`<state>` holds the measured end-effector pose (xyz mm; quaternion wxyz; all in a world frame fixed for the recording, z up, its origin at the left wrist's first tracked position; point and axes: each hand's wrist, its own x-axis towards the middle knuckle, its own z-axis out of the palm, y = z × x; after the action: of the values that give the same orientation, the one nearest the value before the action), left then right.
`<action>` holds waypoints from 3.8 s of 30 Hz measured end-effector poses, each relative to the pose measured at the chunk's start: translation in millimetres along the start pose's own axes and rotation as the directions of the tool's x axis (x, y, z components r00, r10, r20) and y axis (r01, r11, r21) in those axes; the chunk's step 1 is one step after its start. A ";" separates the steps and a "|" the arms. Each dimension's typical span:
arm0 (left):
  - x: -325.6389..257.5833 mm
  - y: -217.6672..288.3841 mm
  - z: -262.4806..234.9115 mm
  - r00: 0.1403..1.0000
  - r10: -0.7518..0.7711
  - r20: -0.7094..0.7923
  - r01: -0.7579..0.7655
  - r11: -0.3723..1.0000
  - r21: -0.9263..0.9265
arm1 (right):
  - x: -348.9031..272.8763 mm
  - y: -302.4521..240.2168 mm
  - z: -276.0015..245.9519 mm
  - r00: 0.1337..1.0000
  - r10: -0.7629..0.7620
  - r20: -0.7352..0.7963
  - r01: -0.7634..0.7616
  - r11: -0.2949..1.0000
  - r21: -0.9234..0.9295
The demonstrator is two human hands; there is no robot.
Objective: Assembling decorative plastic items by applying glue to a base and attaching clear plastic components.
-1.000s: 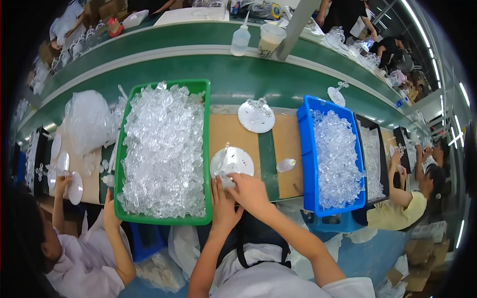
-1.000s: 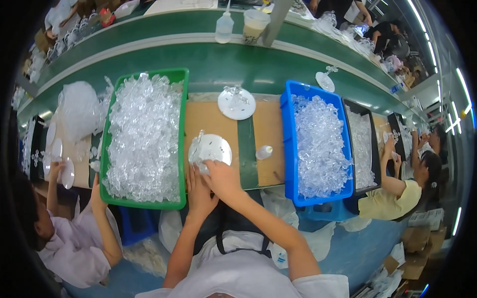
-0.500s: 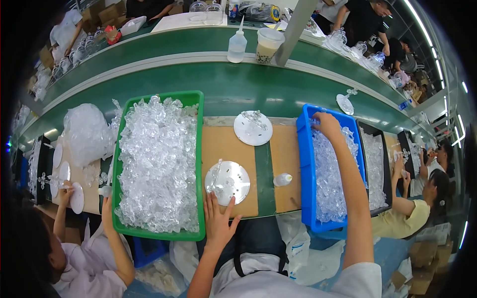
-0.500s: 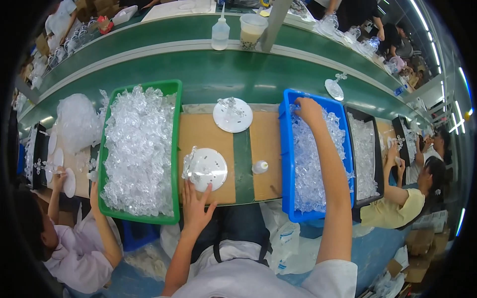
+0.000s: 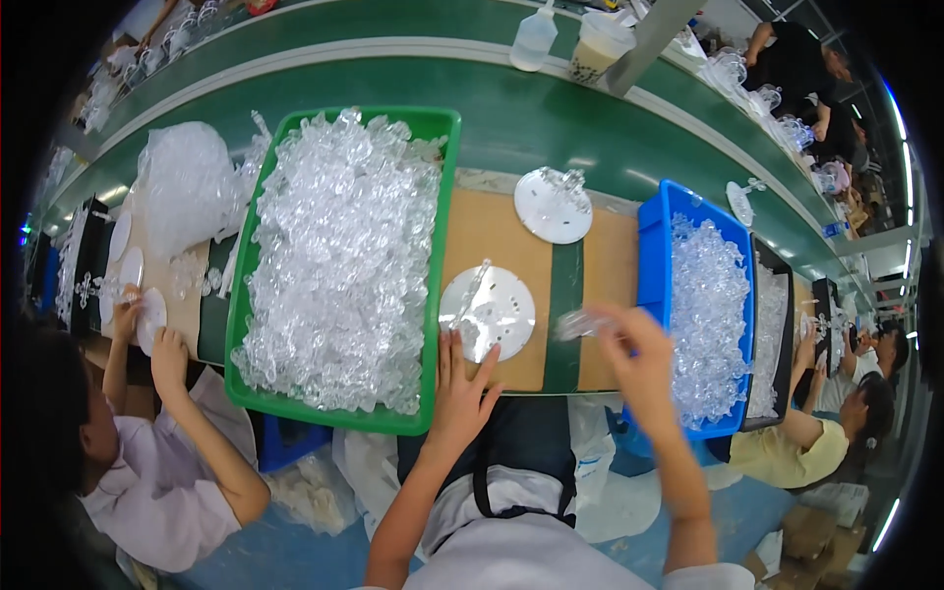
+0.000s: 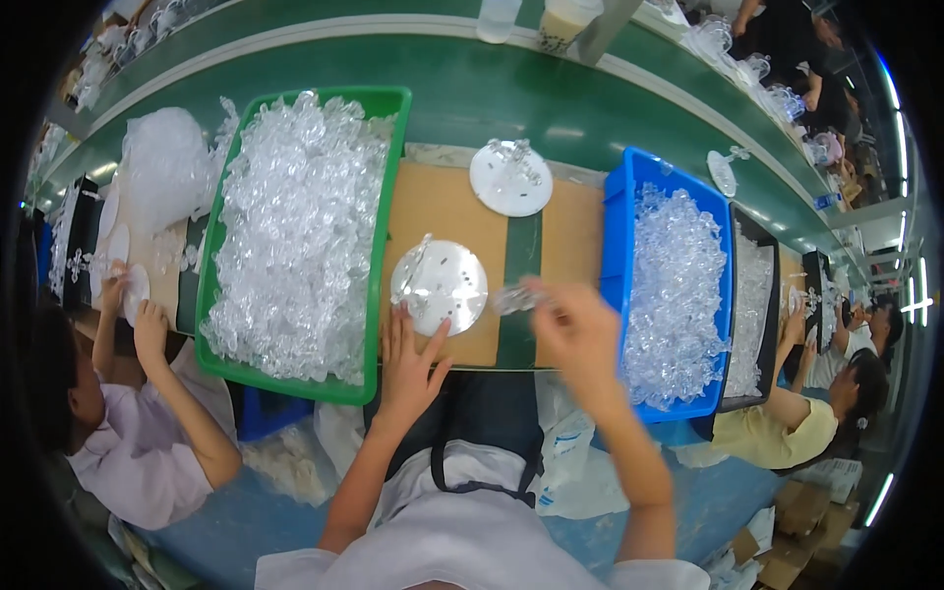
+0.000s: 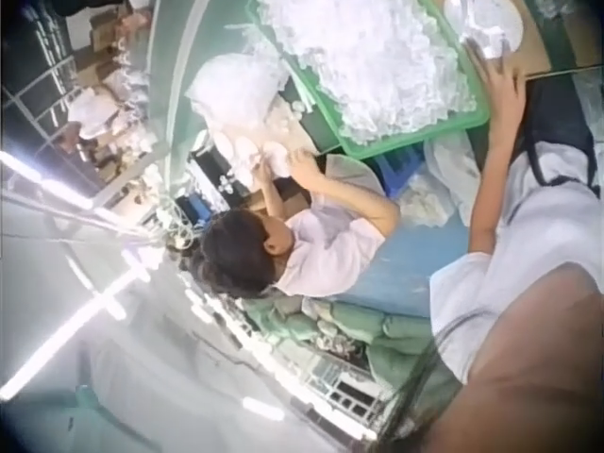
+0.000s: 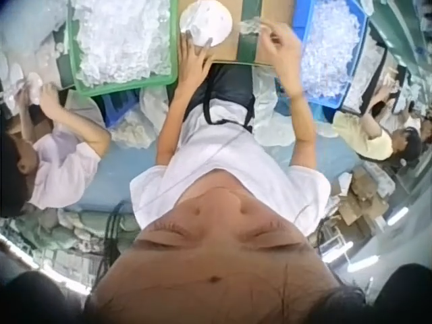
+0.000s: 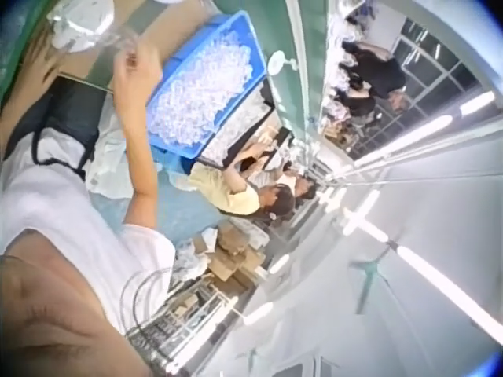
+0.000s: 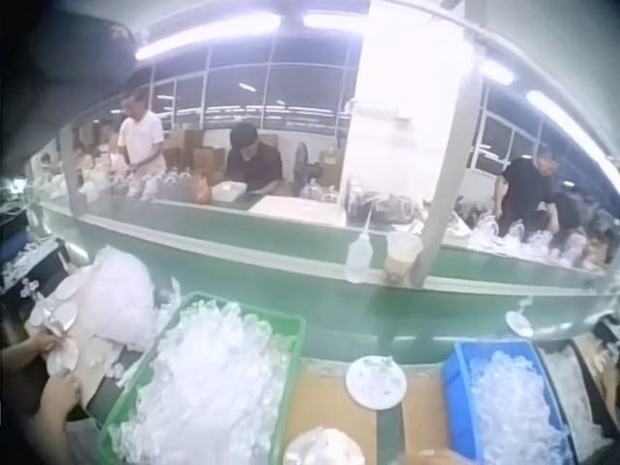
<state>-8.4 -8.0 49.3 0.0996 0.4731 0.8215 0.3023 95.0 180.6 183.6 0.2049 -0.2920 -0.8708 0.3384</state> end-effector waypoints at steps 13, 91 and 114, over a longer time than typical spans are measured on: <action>-4.2 -5.2 11.5 0.989 0.051 -0.141 -0.061 0.996 -0.061 | -4.1 31.6 95.6 0.947 -0.272 0.170 0.300 0.938 -0.173; -11.7 5.9 37.8 0.985 -0.061 -0.159 0.051 0.997 -0.065 | 4.2 -16.5 120.3 0.979 -0.041 0.202 0.141 0.847 -0.512; -11.3 5.2 38.9 0.975 -0.047 -0.218 0.025 0.994 -0.103 | 1.6 -0.1 127.4 0.953 -0.252 0.170 0.303 0.827 -0.474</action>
<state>18.8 0.1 20.0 0.0370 0.4163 0.8197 0.3916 23.2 121.7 96.4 0.1265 -0.1877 -0.9704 0.0849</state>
